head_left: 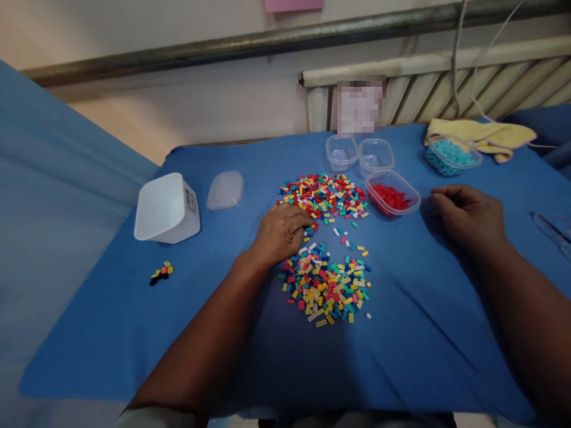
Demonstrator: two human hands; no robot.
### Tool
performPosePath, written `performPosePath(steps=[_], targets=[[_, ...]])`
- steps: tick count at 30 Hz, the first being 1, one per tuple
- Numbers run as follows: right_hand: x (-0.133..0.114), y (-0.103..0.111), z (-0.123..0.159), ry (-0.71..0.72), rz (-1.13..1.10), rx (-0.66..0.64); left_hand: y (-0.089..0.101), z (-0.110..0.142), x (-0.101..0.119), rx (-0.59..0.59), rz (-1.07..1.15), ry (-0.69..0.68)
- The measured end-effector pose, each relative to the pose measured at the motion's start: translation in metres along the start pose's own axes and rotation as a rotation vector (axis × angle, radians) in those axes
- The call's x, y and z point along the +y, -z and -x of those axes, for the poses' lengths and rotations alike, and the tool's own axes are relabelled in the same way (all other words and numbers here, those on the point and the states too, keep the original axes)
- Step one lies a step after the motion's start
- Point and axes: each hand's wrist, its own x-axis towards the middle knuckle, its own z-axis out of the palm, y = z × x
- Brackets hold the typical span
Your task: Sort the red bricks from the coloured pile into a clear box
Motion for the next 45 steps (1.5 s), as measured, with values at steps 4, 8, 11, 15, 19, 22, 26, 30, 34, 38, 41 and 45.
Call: performPosePath(steps=[4, 8, 11, 15, 19, 22, 26, 30, 34, 38, 41, 45], targets=[[0.001, -0.001, -0.001, -0.012, -0.007, -0.008, 0.002, 0.0, 0.001, -0.001, -0.019, -0.021], [0.001, -0.001, -0.001, -0.013, -0.011, -0.018, 0.005, 0.0, 0.004, -0.042, 0.043, -0.043], [0.0, -0.001, 0.0, -0.005, -0.009, -0.023, 0.005, 0.0, 0.006, -0.04, 0.162, -0.051], [-0.002, 0.0, 0.0, -0.002, -0.006, -0.03, 0.002, 0.0, 0.007, 0.044, 0.175, 0.007], [-0.003, -0.001, 0.0, -0.006, -0.001, -0.036, -0.001, -0.001, 0.008, -0.039, 0.048, 0.017], [-0.003, -0.001, 0.0, 0.004, 0.0, -0.044, -0.002, -0.004, 0.012, -0.094, -0.038, 0.07], [-0.002, -0.002, 0.001, 0.018, -0.004, -0.047, -0.002, -0.007, 0.02, -0.154, -0.019, 0.111], [0.0, -0.002, 0.0, 0.016, -0.007, -0.053, 0.003, -0.01, 0.028, -0.193, 0.031, 0.139], [0.001, -0.003, -0.002, 0.006, -0.004, -0.067, 0.009, -0.013, 0.032, -0.24, 0.049, 0.179], [0.0, -0.004, -0.002, 0.016, -0.009, -0.081, 0.012, -0.015, 0.034, -0.309, 0.006, 0.121], [-0.002, -0.004, -0.001, 0.046, -0.024, -0.092, 0.013, -0.016, 0.035, -0.322, -0.028, 0.133], [-0.005, -0.005, 0.003, 0.12, -0.06, -0.15, 0.012, -0.016, 0.037, -0.299, -0.015, 0.198]])
